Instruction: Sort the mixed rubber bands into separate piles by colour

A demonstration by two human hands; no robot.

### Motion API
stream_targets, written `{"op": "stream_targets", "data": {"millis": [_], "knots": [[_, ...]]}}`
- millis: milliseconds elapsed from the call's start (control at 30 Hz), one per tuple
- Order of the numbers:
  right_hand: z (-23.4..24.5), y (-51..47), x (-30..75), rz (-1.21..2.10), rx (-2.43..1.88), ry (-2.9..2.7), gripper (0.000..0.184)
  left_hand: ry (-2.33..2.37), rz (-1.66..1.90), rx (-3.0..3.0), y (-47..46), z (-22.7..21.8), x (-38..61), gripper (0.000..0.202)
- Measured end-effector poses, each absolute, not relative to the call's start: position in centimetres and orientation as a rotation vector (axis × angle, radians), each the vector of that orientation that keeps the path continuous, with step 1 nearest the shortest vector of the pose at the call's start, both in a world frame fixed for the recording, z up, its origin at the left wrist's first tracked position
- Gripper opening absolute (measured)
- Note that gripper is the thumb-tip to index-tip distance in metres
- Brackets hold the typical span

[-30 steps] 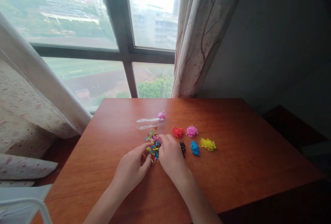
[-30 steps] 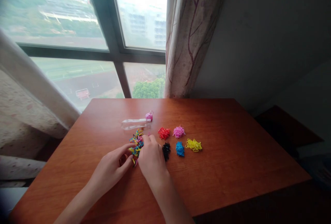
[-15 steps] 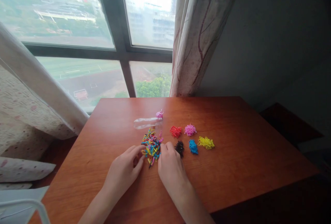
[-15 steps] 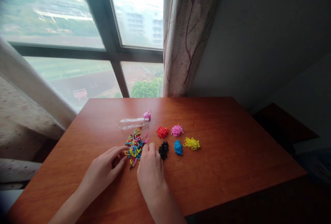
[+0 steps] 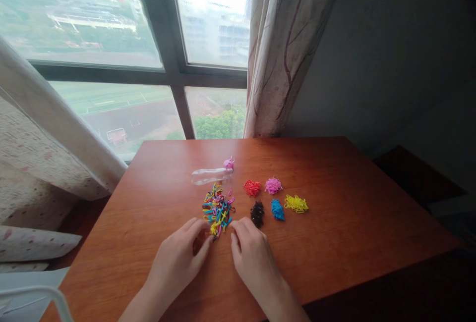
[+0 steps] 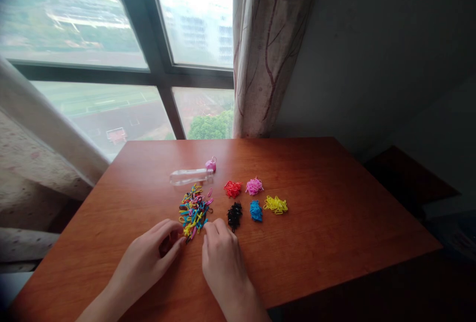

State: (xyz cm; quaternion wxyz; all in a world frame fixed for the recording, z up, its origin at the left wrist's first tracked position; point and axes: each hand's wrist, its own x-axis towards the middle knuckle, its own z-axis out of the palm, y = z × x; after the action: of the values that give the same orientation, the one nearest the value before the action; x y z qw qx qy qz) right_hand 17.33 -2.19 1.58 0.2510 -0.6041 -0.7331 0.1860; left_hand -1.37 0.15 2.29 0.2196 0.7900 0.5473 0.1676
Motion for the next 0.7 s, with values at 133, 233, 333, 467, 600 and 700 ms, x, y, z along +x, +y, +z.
{"op": "stream_targets", "data": {"millis": [133, 233, 333, 467, 600, 700], "knots": [[0.9, -2.8, 17.5, 0.504, -1.633, -1.991, 0.021, 1.573, 0.361, 2.234, -0.5, 2.1, -1.0, 0.014], [0.7, -3.0, 17.5, 0.503, -1.628, -1.977, 0.021, 1.587, 0.328, 2.261, -0.5, 2.0, -0.7, 0.015], [0.6, -2.9, 17.4, 0.516, -1.63, -1.96, 0.02, 1.583, 0.315, 2.282, -0.1, 2.1, -0.4, 0.018], [0.8, -2.6, 17.2, 0.506, -1.667, -1.968, 0.018, 1.541, 0.37, 2.31, 0.7, 2.1, -0.1, 0.02], [0.9, -2.2, 17.0, 0.477, -1.726, -1.957, 0.016, 1.541, 0.446, 2.331, 1.1, 1.9, 0.0, 0.018], [1.1, -2.0, 16.9, 0.453, -1.762, -1.941, 0.015, 1.558, 0.5, 2.307, 0.9, 1.6, -0.1, 0.017]]}}
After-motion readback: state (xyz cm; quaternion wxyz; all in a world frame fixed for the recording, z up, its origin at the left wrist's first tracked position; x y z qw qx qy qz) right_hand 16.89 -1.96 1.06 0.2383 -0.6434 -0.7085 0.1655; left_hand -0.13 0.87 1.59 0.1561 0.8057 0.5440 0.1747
